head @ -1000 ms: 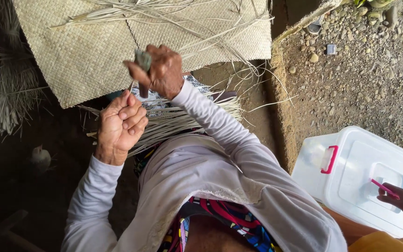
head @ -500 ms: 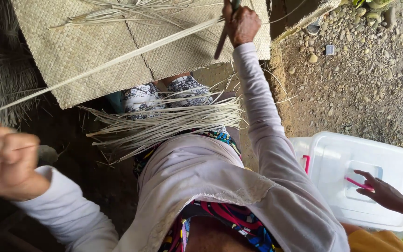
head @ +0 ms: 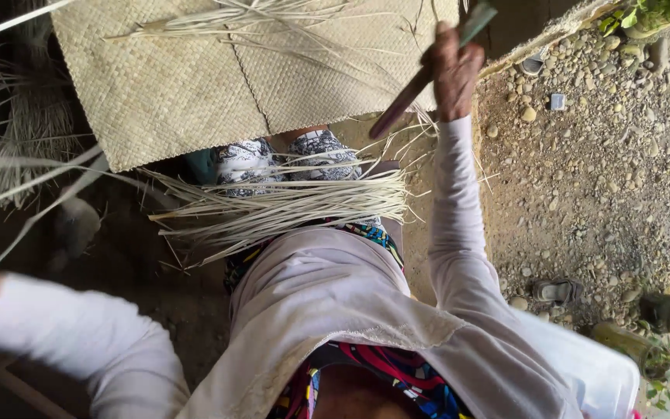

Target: Preparing plant fibers for weaving by pulling them through a handheld scraping tool to smooth and thin them.

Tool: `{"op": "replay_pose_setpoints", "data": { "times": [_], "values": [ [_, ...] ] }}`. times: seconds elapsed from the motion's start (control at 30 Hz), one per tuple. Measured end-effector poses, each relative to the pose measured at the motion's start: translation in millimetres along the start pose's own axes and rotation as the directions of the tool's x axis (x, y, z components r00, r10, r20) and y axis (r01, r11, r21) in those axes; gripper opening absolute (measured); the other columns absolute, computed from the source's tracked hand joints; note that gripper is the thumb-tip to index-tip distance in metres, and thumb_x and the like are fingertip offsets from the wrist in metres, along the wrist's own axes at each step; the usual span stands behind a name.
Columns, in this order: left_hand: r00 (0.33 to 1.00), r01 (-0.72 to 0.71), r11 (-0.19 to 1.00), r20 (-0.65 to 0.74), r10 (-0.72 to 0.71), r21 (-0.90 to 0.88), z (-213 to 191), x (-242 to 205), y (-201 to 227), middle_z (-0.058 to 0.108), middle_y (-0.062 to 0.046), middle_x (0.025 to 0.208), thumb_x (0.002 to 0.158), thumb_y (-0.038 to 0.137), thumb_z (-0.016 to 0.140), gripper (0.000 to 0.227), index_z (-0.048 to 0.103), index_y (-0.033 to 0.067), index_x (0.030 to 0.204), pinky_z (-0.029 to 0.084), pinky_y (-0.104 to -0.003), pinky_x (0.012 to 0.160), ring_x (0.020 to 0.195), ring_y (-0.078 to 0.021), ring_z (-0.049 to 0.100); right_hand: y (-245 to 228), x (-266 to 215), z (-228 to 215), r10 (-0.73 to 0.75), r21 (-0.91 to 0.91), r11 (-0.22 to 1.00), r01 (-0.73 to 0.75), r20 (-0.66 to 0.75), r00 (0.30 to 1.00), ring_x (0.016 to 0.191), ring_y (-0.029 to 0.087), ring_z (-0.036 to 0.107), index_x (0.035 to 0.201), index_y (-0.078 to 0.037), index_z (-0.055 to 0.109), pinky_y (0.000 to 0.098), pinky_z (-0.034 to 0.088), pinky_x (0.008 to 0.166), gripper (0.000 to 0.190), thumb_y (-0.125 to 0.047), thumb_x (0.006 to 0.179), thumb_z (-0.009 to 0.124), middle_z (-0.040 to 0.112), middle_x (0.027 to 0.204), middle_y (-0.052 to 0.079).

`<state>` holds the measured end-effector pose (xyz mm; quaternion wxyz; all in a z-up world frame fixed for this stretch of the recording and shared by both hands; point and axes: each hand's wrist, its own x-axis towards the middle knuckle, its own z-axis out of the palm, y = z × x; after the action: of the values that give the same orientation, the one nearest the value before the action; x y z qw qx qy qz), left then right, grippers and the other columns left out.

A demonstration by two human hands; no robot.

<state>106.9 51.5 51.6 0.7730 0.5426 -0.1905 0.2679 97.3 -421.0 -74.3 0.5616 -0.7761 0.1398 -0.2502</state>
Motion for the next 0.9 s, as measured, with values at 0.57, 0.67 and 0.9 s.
{"op": "replay_pose_setpoints", "data": {
  "times": [0.57, 0.67, 0.9],
  "values": [
    [0.555, -0.283, 0.775, 0.755, -0.348, 0.565, 97, -63, -51, 0.045, -0.002, 0.046, 0.095, 0.012, 0.050, 0.025, 0.051, 0.0100, 0.070, 0.035, -0.020, 0.037, 0.033, -0.0113, 0.042, -100, -83, 115, -0.532, -0.206, 0.798, 0.567, 0.202, 0.822, 0.059, 0.007, 0.036, 0.055, -0.005, 0.036, 0.0174, 0.038, 0.061, 0.034, -0.011, 0.089, 0.038, 0.034, 0.055, -0.001],
    [0.582, -0.140, 0.830, 0.724, -0.372, 0.539, 78, -65, -55, 0.045, 0.000, 0.046, 0.098, 0.014, 0.049, 0.030, 0.051, 0.0111, 0.068, 0.035, -0.019, 0.037, 0.034, -0.0109, 0.041, -29, -44, 87, -0.651, -0.226, 0.548, 0.805, 0.489, 0.580, 0.052, 0.012, 0.060, 0.042, -0.021, 0.043, 0.0231, 0.050, 0.055, 0.046, -0.037, 0.084, 0.056, 0.055, 0.040, -0.014],
    [0.455, -0.375, 0.799, 0.844, -0.284, 0.471, -40, -87, -92, 0.029, 0.002, 0.055, 0.093, 0.008, 0.053, 0.032, 0.043, 0.0114, 0.063, 0.018, -0.027, 0.039, 0.043, -0.0102, 0.024, 29, 8, -34, -0.608, -0.792, 0.235, 0.563, 0.332, 0.721, 0.028, 0.002, 0.036, 0.063, -0.019, 0.054, 0.0198, 0.025, 0.024, 0.046, -0.039, 0.104, 0.054, 0.048, 0.044, -0.009]
  ]
}}
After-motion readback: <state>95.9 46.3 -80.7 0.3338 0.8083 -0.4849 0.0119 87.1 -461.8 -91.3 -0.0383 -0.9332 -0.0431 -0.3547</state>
